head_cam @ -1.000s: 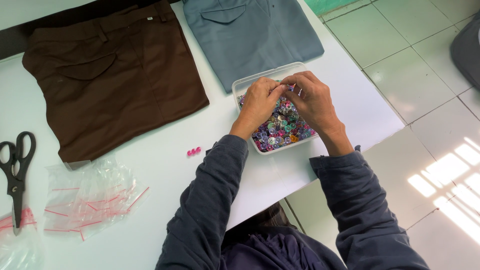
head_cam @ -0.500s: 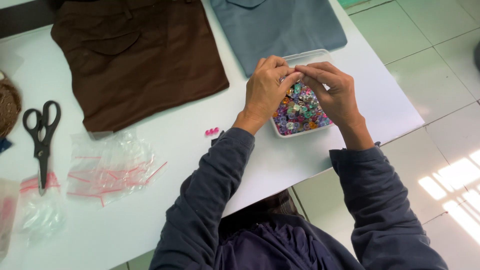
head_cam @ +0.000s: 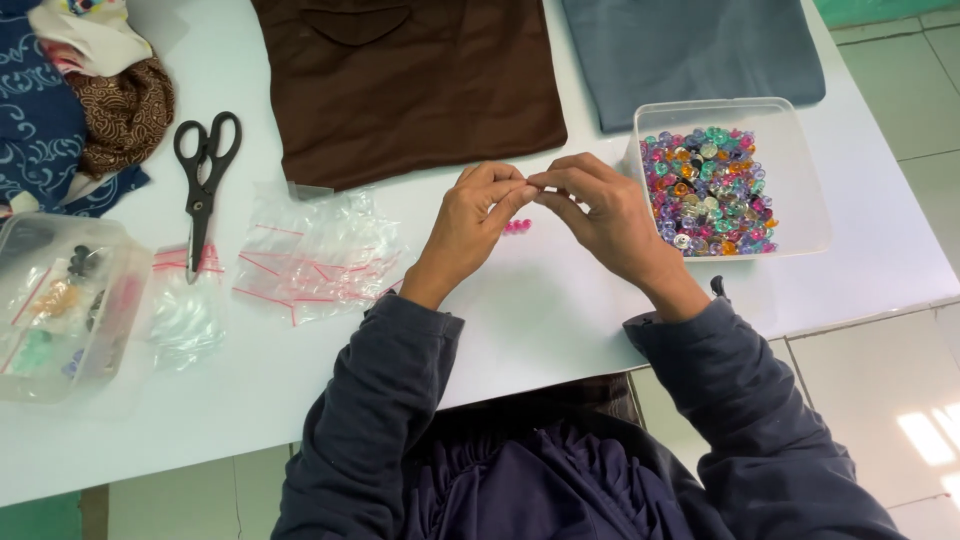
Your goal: The person sorts small colorful buttons from a plastic container into small ziplock bags on a white table. They handle the buttons by hand, placing them into bags and occasionally adjusting the bags. Folded trousers and scissors are visible on the table.
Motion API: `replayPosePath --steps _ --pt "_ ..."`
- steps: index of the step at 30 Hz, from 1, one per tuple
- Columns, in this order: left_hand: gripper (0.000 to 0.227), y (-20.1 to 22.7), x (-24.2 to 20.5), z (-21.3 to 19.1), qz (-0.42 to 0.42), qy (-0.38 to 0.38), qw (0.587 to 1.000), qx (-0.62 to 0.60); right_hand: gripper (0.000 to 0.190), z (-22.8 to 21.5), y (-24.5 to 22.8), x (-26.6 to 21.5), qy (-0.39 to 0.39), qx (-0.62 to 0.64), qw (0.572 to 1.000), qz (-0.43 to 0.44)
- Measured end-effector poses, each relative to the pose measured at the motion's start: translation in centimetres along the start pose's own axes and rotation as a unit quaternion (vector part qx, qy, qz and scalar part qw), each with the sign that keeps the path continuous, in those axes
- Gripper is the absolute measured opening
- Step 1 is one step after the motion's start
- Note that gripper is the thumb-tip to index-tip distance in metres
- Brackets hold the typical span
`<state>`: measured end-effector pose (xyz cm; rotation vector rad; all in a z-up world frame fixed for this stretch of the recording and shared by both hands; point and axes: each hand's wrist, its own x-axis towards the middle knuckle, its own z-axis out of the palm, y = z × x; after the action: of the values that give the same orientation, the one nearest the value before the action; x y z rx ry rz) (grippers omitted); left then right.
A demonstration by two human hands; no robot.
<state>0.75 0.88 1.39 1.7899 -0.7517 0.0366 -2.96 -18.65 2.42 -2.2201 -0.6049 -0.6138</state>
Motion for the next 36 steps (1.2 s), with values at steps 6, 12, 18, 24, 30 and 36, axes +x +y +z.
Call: replayPosePath --steps 6,12,18,24,30,36 --pt "0.023 -4.9 -1.8 1.5 -0.024 -0.052 0.996 0.071 0.017 2.4 1.7 -2.3 -0.015 -0.034 0.999 0.024" --pt "0.034 -6.2 -1.7 3.4 -0.046 -0.063 0.962 0.262 0.016 2.7 3.5 -4.5 -0.046 -0.094 0.991 0.084" --pt "0.024 -7.8 -1.9 4.4 -0.052 -0.033 0.959 0.277 0.014 2.8 3.6 -4.7 -0.069 -0.109 0.984 0.121" --pt "0.018 -7.2 -1.9 4.4 -0.061 -0.029 0.961 0.269 0.015 2.7 3.9 -4.1 -0.094 -0.098 0.979 0.152" --pt "0.017 -6.4 -1.6 3.9 -0.076 -0.024 0.967 0.241 0.014 2.9 3.9 -4.2 -0.090 -0.078 0.981 0.151" --pt "0.020 -6.1 -1.5 3.6 -0.093 -0.031 0.970 0.224 0.018 2.5 3.4 -3.9 -0.094 -0.053 0.981 0.162"
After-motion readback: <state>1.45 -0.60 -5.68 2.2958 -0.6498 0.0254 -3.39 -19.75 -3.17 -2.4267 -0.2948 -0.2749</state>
